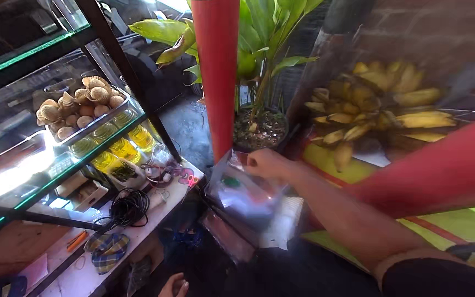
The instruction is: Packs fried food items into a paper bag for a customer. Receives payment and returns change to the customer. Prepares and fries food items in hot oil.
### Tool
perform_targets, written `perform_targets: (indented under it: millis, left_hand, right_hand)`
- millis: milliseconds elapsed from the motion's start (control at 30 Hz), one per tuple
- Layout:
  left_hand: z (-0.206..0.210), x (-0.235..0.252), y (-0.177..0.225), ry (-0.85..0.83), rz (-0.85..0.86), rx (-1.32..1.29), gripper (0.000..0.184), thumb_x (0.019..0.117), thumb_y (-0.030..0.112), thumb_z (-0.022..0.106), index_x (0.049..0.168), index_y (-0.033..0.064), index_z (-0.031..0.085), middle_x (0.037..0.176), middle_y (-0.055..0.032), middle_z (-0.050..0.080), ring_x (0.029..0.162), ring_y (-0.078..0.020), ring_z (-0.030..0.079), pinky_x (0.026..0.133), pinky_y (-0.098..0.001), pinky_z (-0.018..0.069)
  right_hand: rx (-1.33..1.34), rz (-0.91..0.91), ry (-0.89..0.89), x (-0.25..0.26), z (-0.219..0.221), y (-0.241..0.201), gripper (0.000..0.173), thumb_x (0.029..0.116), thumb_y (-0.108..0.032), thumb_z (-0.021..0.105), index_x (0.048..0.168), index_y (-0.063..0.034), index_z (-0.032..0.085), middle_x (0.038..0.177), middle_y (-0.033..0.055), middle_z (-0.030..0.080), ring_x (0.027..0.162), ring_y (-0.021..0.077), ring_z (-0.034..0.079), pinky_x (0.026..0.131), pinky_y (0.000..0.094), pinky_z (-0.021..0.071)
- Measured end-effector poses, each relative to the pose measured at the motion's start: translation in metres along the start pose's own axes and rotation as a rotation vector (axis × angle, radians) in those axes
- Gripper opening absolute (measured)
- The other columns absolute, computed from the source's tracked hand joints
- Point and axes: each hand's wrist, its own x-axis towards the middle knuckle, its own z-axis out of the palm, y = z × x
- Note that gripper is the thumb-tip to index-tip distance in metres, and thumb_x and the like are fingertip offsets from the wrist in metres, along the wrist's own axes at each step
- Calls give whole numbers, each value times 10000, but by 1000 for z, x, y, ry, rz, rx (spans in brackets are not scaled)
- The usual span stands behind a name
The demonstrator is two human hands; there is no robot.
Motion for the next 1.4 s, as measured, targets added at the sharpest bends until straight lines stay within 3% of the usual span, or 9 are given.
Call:
perform_targets:
  millis: [300, 533, 667, 833, 1100, 1200, 1267, 1300, 1400]
  left_hand:
    - [42, 50, 231, 211, 738, 309, 784, 911, 465, 725, 1534, 92, 432, 1526, -143, 474, 1308, -237, 572, 1009, -423, 562]
    - [129, 128, 301, 37, 890, 552, 1077, 883, 670, 656, 1641, 76, 173, 1717, -95, 169, 1561, -259, 237, 1237, -486, 302]
    - [167, 163, 292, -224, 757, 767, 912, 960, 731, 455, 1666, 252, 133, 1728, 14, 144, 1582, -265, 153, 1210, -619, 255]
    - [188, 181, 264, -319, 541, 999, 899, 953, 785, 333, 1664, 269, 140, 1716, -153, 133, 1562, -397, 174, 1194, -653, 237]
    - [176, 188, 291, -378, 270, 1056, 849, 798, 655, 680, 1439, 111, 564, 1442, -216, 567, 1334, -447, 522, 1041, -757, 375]
    - [140, 172, 293, -418, 400, 727, 500, 933, 364, 644, 1291, 15, 642, 1297, -228, 651, 1253, -409, 590, 1059, -688, 411]
    - [119, 152, 269, -316, 539, -65, 479, 1100, 235, 274, 1326, -19, 611, 1284, -199, 662, 1223, -298, 621, 1069, -514, 481]
    - [107, 140, 259, -376, 516, -437, 678, 1112, 432, 106, 1431, 31, 551, 1356, -169, 641, 1248, -265, 616, 1073, -482, 497]
    - [67, 88, 212, -475, 438, -778, 704, 1013, 566, 469, 1501, 59, 460, 1312, -176, 655, 1116, -283, 688, 940, -484, 590]
  right_hand:
    - [751, 29, -37, -45, 26, 16, 190, 1030, -172, 627, 1056, 9, 678, 929, 134, 689, 845, 207, 666, 810, 431, 563]
    - [1016, 523, 166, -69, 94, 64, 263, 1073, -184, 517, 1216, 11, 620, 1040, 182, 671, 920, 257, 656, 834, 477, 557]
    - [614, 623, 253, -108, 119, 83, 278, 1036, -221, 562, 1196, -10, 649, 1018, 197, 712, 964, 347, 701, 881, 596, 560]
    - [491, 640, 448, -177, 81, 81, 295, 1045, -275, 610, 1189, -21, 646, 964, 170, 715, 901, 321, 712, 845, 572, 579]
    - [652, 302, 544, -217, 19, 16, 208, 1016, -319, 652, 1094, -136, 710, 876, 12, 727, 762, 145, 702, 684, 373, 615]
    - [686, 211, 510, -207, 23, 8, 204, 1010, -323, 642, 1063, -150, 735, 888, 5, 737, 795, 145, 711, 714, 357, 620]
    - [641, 168, 473, -199, 25, 6, 222, 1003, -355, 639, 1055, -169, 748, 896, -14, 743, 817, 128, 714, 741, 349, 622]
    - [619, 143, 447, -192, 28, 4, 238, 997, -379, 639, 1046, -175, 751, 894, -23, 742, 815, 118, 712, 741, 344, 621]
    - [647, 69, 259, -167, 52, -17, 273, 969, -411, 666, 1023, -163, 767, 894, -22, 752, 819, 106, 715, 750, 338, 617]
